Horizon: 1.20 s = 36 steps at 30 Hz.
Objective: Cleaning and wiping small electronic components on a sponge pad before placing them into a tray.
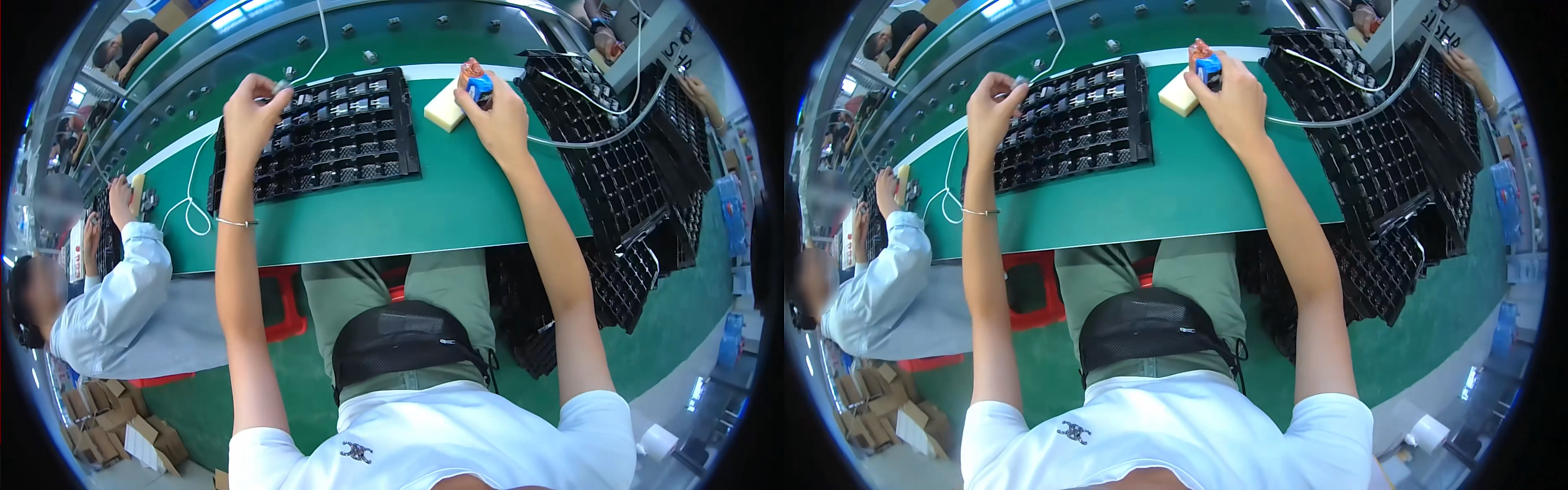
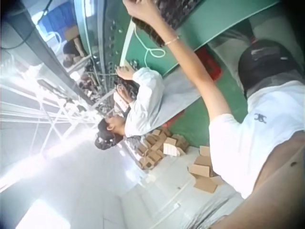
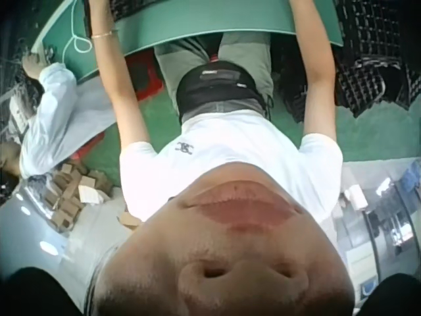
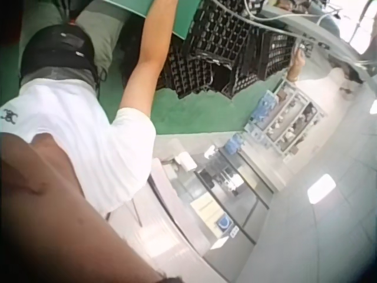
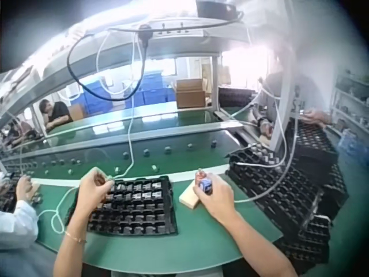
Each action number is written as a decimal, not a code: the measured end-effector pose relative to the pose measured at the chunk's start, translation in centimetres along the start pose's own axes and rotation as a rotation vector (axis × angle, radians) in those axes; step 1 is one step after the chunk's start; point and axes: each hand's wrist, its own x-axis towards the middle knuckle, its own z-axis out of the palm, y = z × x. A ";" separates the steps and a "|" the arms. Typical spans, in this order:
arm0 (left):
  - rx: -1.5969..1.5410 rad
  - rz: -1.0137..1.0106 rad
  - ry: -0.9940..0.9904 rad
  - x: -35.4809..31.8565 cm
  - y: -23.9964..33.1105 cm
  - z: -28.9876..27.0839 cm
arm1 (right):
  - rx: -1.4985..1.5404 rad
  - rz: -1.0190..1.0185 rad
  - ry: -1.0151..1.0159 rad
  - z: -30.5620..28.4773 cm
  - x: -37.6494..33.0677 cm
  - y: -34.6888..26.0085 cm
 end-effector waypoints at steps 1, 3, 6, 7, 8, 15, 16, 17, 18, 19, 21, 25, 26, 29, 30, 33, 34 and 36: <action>-0.160 -0.006 -0.066 -0.1 1.0 1.5 | 0.008 0.019 -0.009 -0.2 -0.1 0.1; -0.424 -0.007 -0.164 -0.4 2.9 3.2 | 0.029 0.021 -0.019 -0.3 0.1 -0.3; -0.673 -0.030 -0.304 -0.9 5.5 6.1 | 0.042 0.042 -0.024 -0.3 0.0 -0.3; -0.727 -0.053 -0.339 -1.0 5.7 7.1 | 0.037 0.044 -0.022 -0.3 0.0 -0.2; -0.777 -0.076 -0.370 -1.1 5.8 7.9 | 0.043 0.037 -0.019 -0.2 0.1 -0.2; -0.837 -0.168 -0.453 -2.6 4.6 11.4 | 0.044 0.047 -0.026 0.0 0.1 -0.2; -0.819 -0.161 -0.453 -2.7 4.5 11.5 | 0.041 0.049 -0.027 0.0 0.2 -0.2; -0.838 -0.176 -0.463 -2.7 4.6 11.5 | 0.032 0.045 -0.024 -0.1 0.3 -0.2; -0.841 -0.177 -0.464 -2.8 4.6 11.5 | 0.023 0.041 -0.022 -0.1 0.4 -0.1; -0.838 -0.177 -0.453 -2.9 4.6 11.5 | 0.021 0.041 -0.023 -0.1 0.4 0.2; -0.837 -0.179 -0.438 -3.0 4.6 11.5 | -0.006 0.043 0.010 0.2 0.6 0.9; -0.854 -0.176 -0.425 -3.2 4.6 11.5 | 0.022 0.048 0.008 0.7 0.6 1.2; -0.850 -0.174 -0.420 -3.3 4.6 11.5 | 0.024 0.043 -0.010 0.7 0.6 1.1; -0.834 -0.168 -0.436 -3.4 4.5 11.4 | 0.038 0.058 -0.052 0.7 0.8 0.9; -0.831 -0.162 -0.441 -3.4 4.5 11.4 | 0.049 0.083 -0.072 0.6 0.8 0.9; -0.851 -0.155 -0.436 -3.5 4.7 11.5 | 0.010 0.197 -0.199 0.2 1.4 0.9; -0.854 -0.147 -0.436 -3.5 4.8 11.5 | 0.009 0.197 -0.198 0.3 1.4 1.0; -0.841 -0.156 -0.434 -3.5 4.7 11.5 | -0.005 0.077 -0.103 0.4 1.4 1.0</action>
